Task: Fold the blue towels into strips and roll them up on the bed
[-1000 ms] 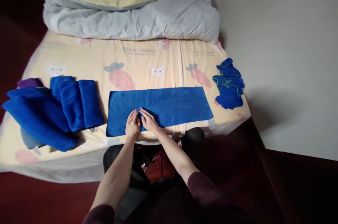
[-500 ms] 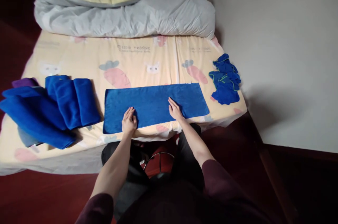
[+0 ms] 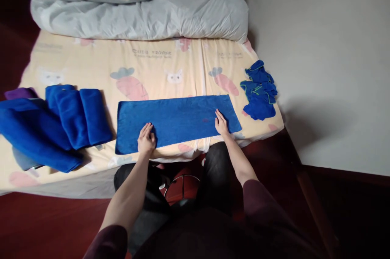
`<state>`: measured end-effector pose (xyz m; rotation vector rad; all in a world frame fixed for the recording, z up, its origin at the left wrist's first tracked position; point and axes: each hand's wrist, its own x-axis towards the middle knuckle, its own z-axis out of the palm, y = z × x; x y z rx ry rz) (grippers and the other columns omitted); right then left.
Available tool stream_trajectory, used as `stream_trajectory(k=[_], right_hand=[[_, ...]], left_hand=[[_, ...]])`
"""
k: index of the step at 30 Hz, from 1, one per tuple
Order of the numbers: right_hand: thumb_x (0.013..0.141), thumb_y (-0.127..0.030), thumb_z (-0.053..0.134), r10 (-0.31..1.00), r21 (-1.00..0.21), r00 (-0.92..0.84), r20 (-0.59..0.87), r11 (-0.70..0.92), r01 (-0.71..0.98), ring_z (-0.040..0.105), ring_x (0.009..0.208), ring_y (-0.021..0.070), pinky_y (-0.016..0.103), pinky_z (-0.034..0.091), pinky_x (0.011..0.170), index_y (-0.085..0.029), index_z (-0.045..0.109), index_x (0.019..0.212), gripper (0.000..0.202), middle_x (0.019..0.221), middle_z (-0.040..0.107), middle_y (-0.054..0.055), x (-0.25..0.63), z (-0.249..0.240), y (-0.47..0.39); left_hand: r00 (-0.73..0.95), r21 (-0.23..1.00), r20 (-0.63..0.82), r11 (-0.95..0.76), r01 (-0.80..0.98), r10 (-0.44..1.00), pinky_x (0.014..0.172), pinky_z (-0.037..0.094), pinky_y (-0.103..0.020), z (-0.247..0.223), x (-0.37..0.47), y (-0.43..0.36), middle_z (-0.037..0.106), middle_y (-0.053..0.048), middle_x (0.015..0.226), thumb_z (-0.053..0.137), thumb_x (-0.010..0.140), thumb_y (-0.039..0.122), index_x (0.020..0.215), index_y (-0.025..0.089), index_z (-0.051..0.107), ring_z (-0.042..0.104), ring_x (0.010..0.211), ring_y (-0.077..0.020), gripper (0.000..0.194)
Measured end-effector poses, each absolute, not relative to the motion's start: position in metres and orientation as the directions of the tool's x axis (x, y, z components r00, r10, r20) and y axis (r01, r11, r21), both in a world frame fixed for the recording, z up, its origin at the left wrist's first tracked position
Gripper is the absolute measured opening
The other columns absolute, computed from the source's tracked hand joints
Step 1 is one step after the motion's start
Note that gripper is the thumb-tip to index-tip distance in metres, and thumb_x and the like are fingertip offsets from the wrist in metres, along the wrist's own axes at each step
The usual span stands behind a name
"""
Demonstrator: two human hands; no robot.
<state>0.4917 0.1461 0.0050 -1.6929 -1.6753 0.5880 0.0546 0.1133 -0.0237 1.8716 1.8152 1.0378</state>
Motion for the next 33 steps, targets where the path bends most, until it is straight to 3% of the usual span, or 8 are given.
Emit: stream_trajectory(k=[10,18,26,33], right_hand=[[0.105,-0.024,0.034,0.967,-0.596,0.191,0.17,-0.054,0.802,0.05,0.149,0.0204,0.037,0.036,0.131,-0.007,0.059,0.148,0.053,0.162,0.05,0.015,0.561,-0.003,0.142],[0.105,-0.025,0.028,0.96,-0.439,0.184,0.209,-0.076,0.895,0.032,0.16,0.0229,0.046,0.03,0.133,-0.004,0.053,0.153,0.059,0.164,0.048,0.017,0.56,-0.014,0.144],[0.103,-0.031,0.034,0.934,-0.356,0.166,0.315,-0.045,0.933,0.042,0.155,0.0283,0.053,0.031,0.129,-0.004,0.056,0.151,0.059,0.157,0.054,0.021,0.564,-0.03,0.151],[0.101,-0.033,0.037,0.905,-0.375,0.157,0.395,0.003,0.927,0.049,0.15,0.0322,0.058,0.037,0.125,-0.006,0.061,0.147,0.058,0.153,0.058,0.023,0.568,-0.04,0.154]], left_hand=[[-0.06,0.659,0.287,-0.151,0.737,0.956,0.127,0.04,-0.052,-0.03,0.05,0.115,0.061,-0.014,0.15,0.044,0.094,0.02,0.141,0.014,0.064,0.049,0.148,-0.0282,0.051],[-0.082,0.649,0.233,-0.092,0.756,0.969,0.128,0.039,-0.05,-0.024,0.054,0.114,0.061,-0.014,0.151,0.043,0.094,0.021,0.141,0.014,0.064,0.049,0.149,-0.0256,0.052],[-0.25,0.763,0.198,0.011,0.647,0.948,0.131,0.032,-0.054,-0.009,0.101,0.126,0.057,-0.015,0.155,0.042,0.097,0.02,0.139,0.016,0.066,0.043,0.153,-0.0283,0.048],[0.175,0.857,0.291,-0.337,0.39,0.941,0.133,0.03,-0.049,-0.011,0.269,0.158,0.043,-0.013,0.167,0.028,0.108,0.031,0.158,0.019,0.046,0.037,0.157,-0.0221,0.054]])
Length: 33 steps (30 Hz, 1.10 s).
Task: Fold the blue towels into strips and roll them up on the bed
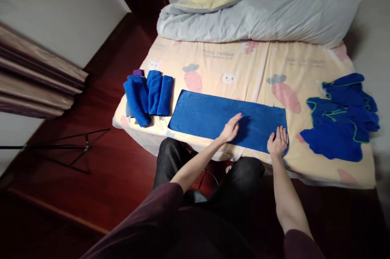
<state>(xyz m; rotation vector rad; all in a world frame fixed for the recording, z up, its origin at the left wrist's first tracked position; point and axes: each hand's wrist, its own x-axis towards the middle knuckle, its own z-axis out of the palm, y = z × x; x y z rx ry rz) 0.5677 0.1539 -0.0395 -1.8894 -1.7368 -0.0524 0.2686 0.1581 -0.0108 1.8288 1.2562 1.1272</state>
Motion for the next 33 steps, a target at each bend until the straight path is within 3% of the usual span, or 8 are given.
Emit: stream_trajectory(k=[4,15,26,33], right_hand=[[0.1,-0.033,0.039,0.891,-0.378,0.146,0.429,0.03,0.925,0.052,0.147,0.0346,0.06,0.039,0.122,-0.008,0.063,0.145,0.057,0.152,0.058,0.024,0.57,-0.043,0.156],[0.099,-0.035,0.038,0.887,-0.385,0.153,0.435,0.03,0.922,0.054,0.144,0.0358,0.06,0.041,0.12,-0.009,0.066,0.141,0.056,0.148,0.061,0.024,0.567,-0.038,0.156],[0.101,-0.035,0.039,0.885,-0.392,0.156,0.438,0.033,0.919,0.052,0.147,0.0348,0.058,0.039,0.124,-0.006,0.065,0.142,0.057,0.15,0.061,0.023,0.571,-0.043,0.156],[0.1,-0.033,0.04,0.895,-0.41,0.155,0.418,0.033,0.911,0.051,0.148,0.0349,0.059,0.038,0.124,-0.006,0.064,0.142,0.056,0.151,0.059,0.024,0.57,-0.041,0.155]], left_hand=[[0.224,0.881,0.275,-0.339,0.331,0.935,0.132,0.032,-0.05,-0.032,0.282,0.168,0.045,-0.015,0.165,0.029,0.109,0.035,0.156,0.02,0.048,0.038,0.157,-0.0226,0.053],[-0.022,0.836,0.257,-0.211,0.507,0.966,0.128,0.037,-0.048,-0.041,0.114,0.158,0.057,-0.018,0.154,0.034,0.109,0.042,0.142,0.016,0.063,0.053,0.147,-0.0244,0.051],[-0.302,0.736,0.24,0.03,0.677,0.922,0.127,0.04,-0.048,-0.022,-0.02,0.12,0.062,-0.017,0.149,0.039,0.104,0.028,0.131,0.013,0.067,0.057,0.142,-0.0242,0.041],[-0.325,0.641,0.2,0.128,0.757,0.924,0.126,0.04,-0.036,-0.016,-0.043,0.112,0.06,-0.016,0.151,0.028,0.105,0.025,0.133,0.009,0.064,0.055,0.143,-0.0139,0.049]])
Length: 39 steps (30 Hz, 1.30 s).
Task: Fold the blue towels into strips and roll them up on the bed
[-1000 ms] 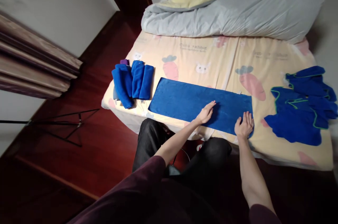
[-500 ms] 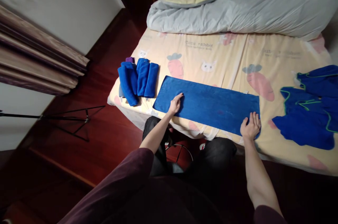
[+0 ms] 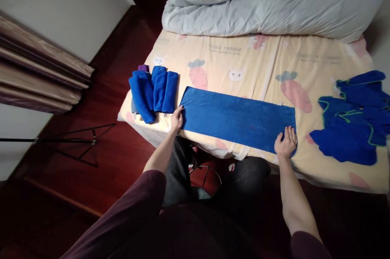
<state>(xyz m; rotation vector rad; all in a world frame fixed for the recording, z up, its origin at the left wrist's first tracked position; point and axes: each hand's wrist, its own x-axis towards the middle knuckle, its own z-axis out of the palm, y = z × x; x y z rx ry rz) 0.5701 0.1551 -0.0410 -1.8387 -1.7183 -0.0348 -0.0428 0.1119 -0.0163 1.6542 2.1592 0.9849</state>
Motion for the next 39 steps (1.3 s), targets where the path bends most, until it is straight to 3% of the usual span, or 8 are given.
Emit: stream_trajectory(k=[3,7,13,16,21,28,39], right_hand=[[0.1,-0.033,0.04,0.895,-0.415,0.162,0.415,0.028,0.91,0.051,0.147,0.035,0.059,0.038,0.123,-0.007,0.064,0.142,0.056,0.151,0.059,0.024,0.569,-0.04,0.155],[0.099,-0.034,0.04,0.891,-0.405,0.161,0.425,0.029,0.914,0.053,0.146,0.0344,0.058,0.039,0.122,-0.008,0.066,0.141,0.055,0.149,0.061,0.023,0.569,-0.04,0.155],[0.099,-0.035,0.04,0.884,-0.397,0.162,0.438,0.028,0.917,0.054,0.145,0.0334,0.057,0.04,0.122,-0.008,0.067,0.14,0.056,0.148,0.062,0.022,0.568,-0.038,0.155],[0.1,-0.036,0.04,0.883,-0.401,0.163,0.44,0.031,0.915,0.055,0.145,0.0334,0.057,0.041,0.122,-0.008,0.067,0.14,0.056,0.148,0.062,0.022,0.568,-0.036,0.154],[0.1,-0.034,0.041,0.897,-0.411,0.16,0.412,0.026,0.911,0.052,0.147,0.0339,0.058,0.039,0.124,-0.008,0.065,0.142,0.055,0.151,0.06,0.022,0.568,-0.035,0.153],[0.1,-0.033,0.041,0.896,-0.408,0.163,0.412,0.021,0.913,0.052,0.147,0.0334,0.058,0.038,0.124,-0.009,0.065,0.143,0.054,0.151,0.061,0.021,0.567,-0.035,0.152],[0.101,-0.032,0.041,0.899,-0.396,0.153,0.41,0.025,0.918,0.051,0.148,0.0323,0.057,0.039,0.124,-0.01,0.064,0.144,0.053,0.151,0.061,0.02,0.567,-0.032,0.15]], left_hand=[[-0.295,0.619,0.186,0.122,0.776,0.937,0.128,0.037,-0.036,-0.013,-0.04,0.114,0.058,-0.017,0.153,0.024,0.106,0.029,0.136,0.007,0.061,0.05,0.147,-0.0131,0.052],[-0.179,0.579,0.175,0.046,0.814,0.968,0.134,0.025,-0.04,-0.007,-0.006,0.117,0.049,-0.018,0.161,0.028,0.109,0.034,0.143,0.006,0.058,0.028,0.161,-0.0166,0.054],[0.378,0.463,0.094,-0.376,0.803,0.921,0.135,0.015,-0.055,0.0,0.125,0.128,0.029,-0.012,0.173,0.03,0.109,0.038,0.163,0.015,0.04,0.012,0.165,-0.0262,0.06],[0.487,0.431,0.063,-0.464,0.774,0.871,0.135,0.013,-0.052,0.0,0.168,0.145,0.024,-0.011,0.175,0.03,0.109,0.041,0.165,0.016,0.038,0.01,0.165,-0.0262,0.061],[0.427,0.368,0.06,-0.418,0.831,0.902,0.135,0.012,-0.05,-0.007,0.15,0.179,0.025,-0.009,0.175,0.032,0.109,0.045,0.163,0.019,0.043,0.016,0.165,-0.0268,0.061],[0.19,0.325,0.102,-0.214,0.921,0.976,0.135,0.014,-0.049,-0.011,0.062,0.203,0.027,-0.008,0.174,0.032,0.108,0.045,0.164,0.02,0.042,0.02,0.164,-0.0258,0.062],[-0.077,0.311,0.1,0.042,0.949,0.992,0.135,0.012,-0.051,-0.014,-0.008,0.229,0.027,-0.008,0.175,0.03,0.106,0.048,0.164,0.017,0.041,0.017,0.165,-0.0275,0.067]])
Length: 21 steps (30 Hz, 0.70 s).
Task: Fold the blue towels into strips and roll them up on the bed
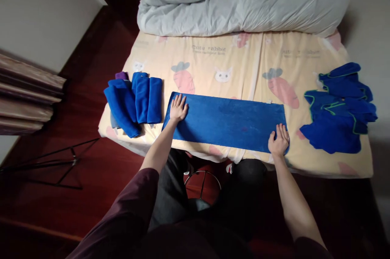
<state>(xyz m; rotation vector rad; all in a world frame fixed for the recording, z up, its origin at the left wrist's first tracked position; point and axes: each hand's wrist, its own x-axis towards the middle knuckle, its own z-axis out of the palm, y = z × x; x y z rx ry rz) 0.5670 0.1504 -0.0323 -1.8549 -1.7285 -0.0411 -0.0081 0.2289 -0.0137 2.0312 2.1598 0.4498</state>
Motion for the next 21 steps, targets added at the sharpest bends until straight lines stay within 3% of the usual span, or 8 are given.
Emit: stream_trajectory(k=[9,18,21], right_hand=[[0.103,-0.032,0.036,0.927,-0.357,0.16,0.34,-0.03,0.934,0.049,0.151,0.0299,0.055,0.038,0.126,-0.01,0.062,0.147,0.056,0.152,0.06,0.019,0.564,-0.025,0.148],[0.104,-0.03,0.032,0.953,-0.299,0.164,0.256,-0.083,0.951,0.044,0.154,0.0256,0.05,0.034,0.129,-0.009,0.057,0.15,0.057,0.157,0.055,0.018,0.562,-0.014,0.144],[0.103,-0.029,0.031,0.944,-0.321,0.247,0.217,-0.169,0.932,0.043,0.154,0.0276,0.055,0.031,0.129,-0.008,0.058,0.149,0.057,0.157,0.055,0.019,0.549,-0.007,0.147]], left_hand=[[-0.252,0.321,0.049,0.224,0.92,0.967,0.134,0.011,-0.051,0.0,-0.027,0.238,0.02,-0.011,0.176,0.03,0.106,0.047,0.167,0.011,0.031,0.013,0.165,-0.0274,0.071],[-0.283,0.373,0.067,0.239,0.896,0.957,0.134,0.009,-0.051,0.008,-0.016,0.234,0.025,-0.011,0.175,0.032,0.105,0.045,0.166,0.012,0.034,0.016,0.164,-0.0266,0.069],[-0.275,0.417,0.096,0.212,0.884,0.957,0.134,0.009,-0.051,0.008,-0.016,0.233,0.025,-0.013,0.175,0.035,0.104,0.043,0.164,0.01,0.036,0.016,0.164,-0.0279,0.068]])
